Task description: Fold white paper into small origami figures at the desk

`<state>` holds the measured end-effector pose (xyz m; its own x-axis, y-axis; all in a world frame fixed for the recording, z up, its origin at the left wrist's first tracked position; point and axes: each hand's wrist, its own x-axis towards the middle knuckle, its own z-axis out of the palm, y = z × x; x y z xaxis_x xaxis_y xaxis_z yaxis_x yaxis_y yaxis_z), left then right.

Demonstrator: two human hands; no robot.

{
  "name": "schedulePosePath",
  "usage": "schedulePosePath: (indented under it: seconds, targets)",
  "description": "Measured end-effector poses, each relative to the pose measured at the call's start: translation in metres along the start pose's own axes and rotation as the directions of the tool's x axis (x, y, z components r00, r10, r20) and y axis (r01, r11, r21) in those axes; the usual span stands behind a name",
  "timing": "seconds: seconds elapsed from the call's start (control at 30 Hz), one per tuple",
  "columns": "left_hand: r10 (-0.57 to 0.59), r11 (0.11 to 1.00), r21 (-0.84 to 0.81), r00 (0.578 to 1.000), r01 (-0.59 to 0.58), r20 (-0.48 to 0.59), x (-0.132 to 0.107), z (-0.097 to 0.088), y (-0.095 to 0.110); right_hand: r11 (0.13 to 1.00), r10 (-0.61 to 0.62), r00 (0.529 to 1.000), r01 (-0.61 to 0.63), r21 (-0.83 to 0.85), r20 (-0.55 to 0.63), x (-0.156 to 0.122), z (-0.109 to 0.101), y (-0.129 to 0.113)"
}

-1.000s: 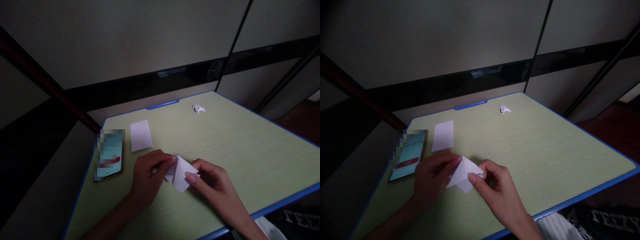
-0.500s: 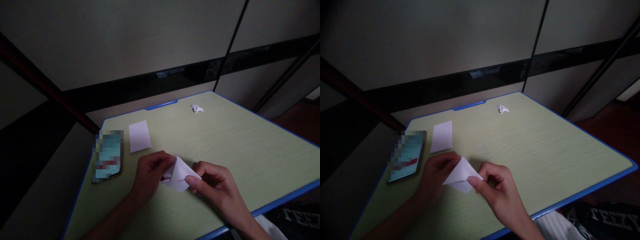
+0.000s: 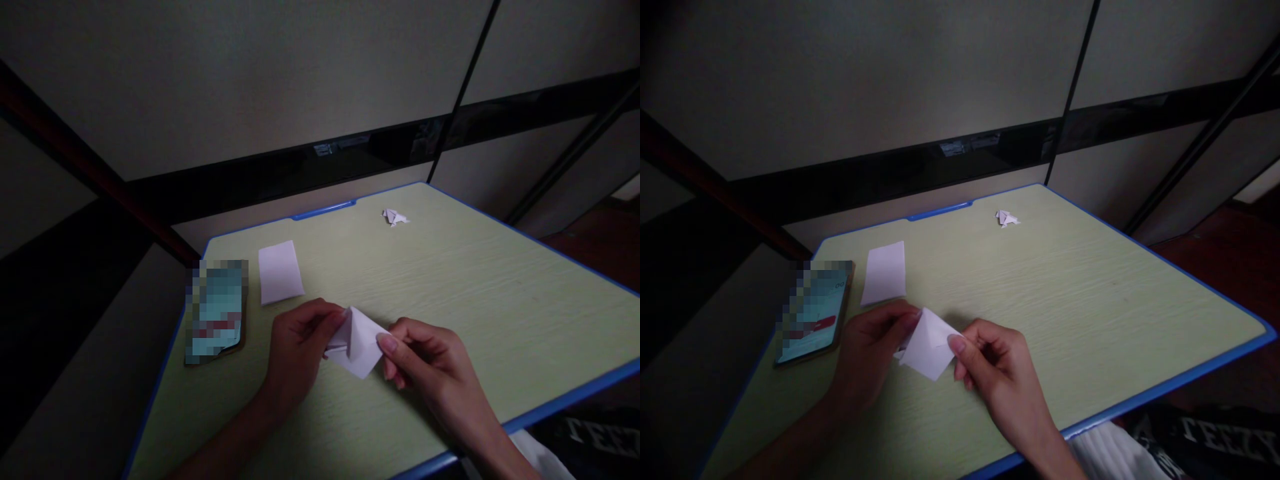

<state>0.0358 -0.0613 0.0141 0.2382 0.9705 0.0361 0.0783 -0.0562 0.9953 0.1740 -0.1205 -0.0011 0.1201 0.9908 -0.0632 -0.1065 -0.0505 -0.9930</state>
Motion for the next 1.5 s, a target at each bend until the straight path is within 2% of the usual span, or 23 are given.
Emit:
schedulePosePath:
  seconds: [0.1, 0.2, 0.37, 0.5, 0.67, 0.8, 0.93, 1.1, 1.27, 1.4, 1.5]
  targets:
    - [-0.052, 0.999, -0.015, 0.998, 0.052, 0.039, -0.002, 0.002, -0.002, 0.998, -0.012, 0.999, 0.009, -0.063, -0.04, -0.001, 0.0, 0.001]
    - [-0.047, 0.999, -0.004, 0.995, 0.048, 0.09, -0.004, 0.004, -0.005, 0.998, -0.012, 0.999, 0.01, -0.059, -0.045, -0.001, 0.0, 0.001]
    - [-0.013, 1.0, 0.009, 0.991, 0.011, 0.134, -0.006, 0.005, -0.01, 1.0, -0.008, 0.998, 0.009, -0.013, 0.059, -0.004, 0.0, 0.001]
    - [0.007, 1.0, -0.002, 0.982, -0.006, 0.187, -0.007, 0.005, -0.007, 0.998, -0.003, 0.988, 0.011, -0.054, 0.152, -0.004, -0.001, 0.0]
    - [0.026, 0.998, 0.049, 0.978, -0.037, 0.208, -0.009, 0.004, -0.004, 0.993, -0.018, 0.988, 0.036, -0.111, 0.155, -0.005, -0.002, -0.001]
    - [0.05, 0.997, 0.045, 0.971, -0.062, 0.232, -0.009, 0.003, -0.003, 0.991, -0.025, 0.976, 0.053, -0.124, 0.216, -0.006, -0.001, -0.003]
    - [0.025, 1.0, -0.004, 0.95, -0.025, 0.311, -0.009, 0.004, -0.001, 0.982, -0.054, 0.974, 0.091, -0.166, 0.219, -0.007, 0.0, -0.004]
    - [-0.014, 0.999, -0.029, 0.935, 0.026, 0.354, -0.011, 0.006, 0.004, 0.954, -0.135, 0.969, 0.184, -0.238, 0.208, -0.008, -0.002, -0.004]
    - [-0.023, 0.997, -0.055, 0.923, 0.047, 0.384, -0.01, 0.006, 0.003, 0.961, -0.158, 0.961, 0.203, -0.189, 0.228, -0.007, -0.001, -0.005]
    - [0.006, 1.0, -0.03, 0.918, 0.006, 0.396, -0.011, 0.008, -0.001, 0.983, -0.109, 0.963, 0.142, -0.119, 0.247, -0.008, -0.001, -0.005]
    - [0.029, 1.0, -0.001, 0.914, -0.031, 0.405, -0.013, 0.008, -0.003, 0.98, -0.115, 0.964, 0.15, -0.131, 0.241, -0.009, -0.001, -0.004]
